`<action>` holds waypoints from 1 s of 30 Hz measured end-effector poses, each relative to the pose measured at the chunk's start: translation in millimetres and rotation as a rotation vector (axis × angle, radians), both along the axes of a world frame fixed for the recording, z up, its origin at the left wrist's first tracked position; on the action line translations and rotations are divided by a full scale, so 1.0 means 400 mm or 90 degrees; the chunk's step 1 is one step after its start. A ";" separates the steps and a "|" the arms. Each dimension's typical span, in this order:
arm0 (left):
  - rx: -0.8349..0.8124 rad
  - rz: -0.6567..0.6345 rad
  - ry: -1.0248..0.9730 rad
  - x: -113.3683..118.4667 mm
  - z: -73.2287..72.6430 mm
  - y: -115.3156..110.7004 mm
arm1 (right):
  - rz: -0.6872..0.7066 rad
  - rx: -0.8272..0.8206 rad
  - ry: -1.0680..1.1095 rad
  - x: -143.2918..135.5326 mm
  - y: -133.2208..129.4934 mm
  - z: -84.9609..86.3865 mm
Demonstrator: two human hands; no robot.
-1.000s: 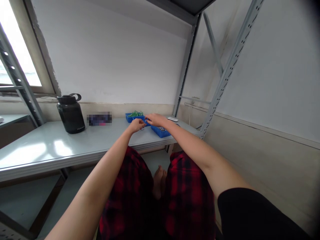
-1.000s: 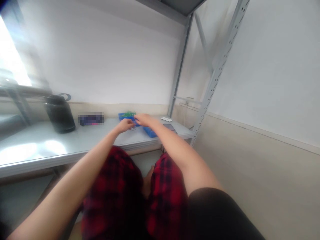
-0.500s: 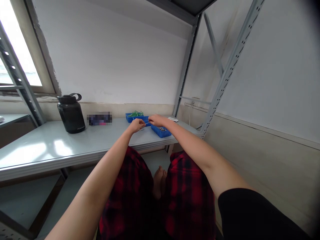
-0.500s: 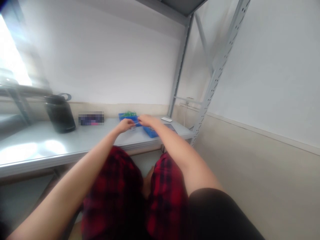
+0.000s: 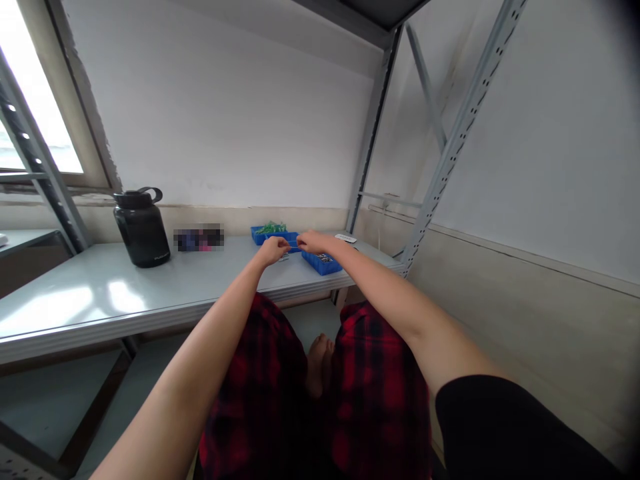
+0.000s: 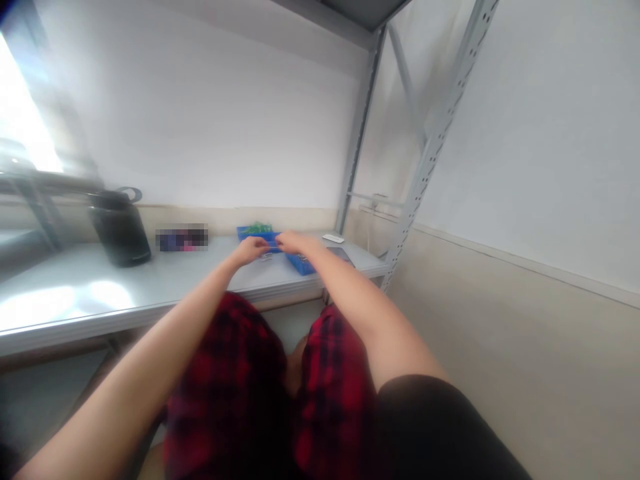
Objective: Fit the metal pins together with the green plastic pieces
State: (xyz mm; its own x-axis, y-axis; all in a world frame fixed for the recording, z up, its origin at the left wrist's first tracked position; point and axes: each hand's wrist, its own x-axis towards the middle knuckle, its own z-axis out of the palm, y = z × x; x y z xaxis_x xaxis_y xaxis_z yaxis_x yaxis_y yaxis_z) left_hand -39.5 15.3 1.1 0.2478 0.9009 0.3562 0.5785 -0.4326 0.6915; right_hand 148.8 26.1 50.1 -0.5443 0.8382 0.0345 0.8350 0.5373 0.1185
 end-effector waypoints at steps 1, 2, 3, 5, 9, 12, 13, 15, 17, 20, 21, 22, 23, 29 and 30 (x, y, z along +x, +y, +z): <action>0.000 0.000 -0.001 0.000 0.000 0.000 | 0.004 0.000 0.001 0.000 0.000 0.000; 0.000 -0.001 -0.002 -0.001 0.000 0.001 | 0.011 0.002 0.003 0.001 0.001 -0.001; -0.001 -0.002 -0.005 -0.001 -0.001 0.001 | 0.017 0.004 0.006 0.001 0.002 -0.001; -0.002 -0.005 -0.015 -0.001 -0.002 0.002 | 0.020 0.009 0.014 0.003 0.004 -0.002; 0.003 -0.006 -0.040 -0.001 -0.003 0.001 | 0.033 0.012 0.025 0.005 0.008 -0.004; 0.002 -0.002 -0.067 0.000 0.001 -0.002 | 0.031 0.006 0.024 0.005 0.003 -0.002; 0.003 -0.004 -0.079 0.001 0.003 -0.003 | 0.027 0.004 0.024 0.004 0.000 0.000; 0.008 -0.010 -0.113 0.003 0.010 -0.007 | 0.026 0.002 0.029 -0.002 -0.011 0.007; 0.005 -0.013 -0.165 0.005 0.018 -0.011 | 0.032 0.002 0.047 -0.010 -0.022 0.017; -0.027 -0.015 -0.269 0.005 0.028 -0.017 | 0.046 0.004 0.094 -0.024 -0.037 0.031; -0.041 -0.017 -0.298 0.005 0.030 -0.019 | 0.051 0.006 0.111 -0.028 -0.040 0.033; -0.055 -0.019 -0.320 0.005 0.031 -0.021 | 0.056 0.007 0.123 -0.031 -0.043 0.035; -0.067 -0.023 -0.334 0.006 0.032 -0.022 | 0.061 0.005 0.132 -0.034 -0.044 0.036; -0.092 -0.039 -0.370 0.012 0.033 -0.026 | 0.054 0.018 0.152 -0.032 -0.039 0.031; -0.092 -0.036 -0.370 0.013 0.034 -0.027 | 0.053 0.031 0.159 -0.030 -0.039 0.031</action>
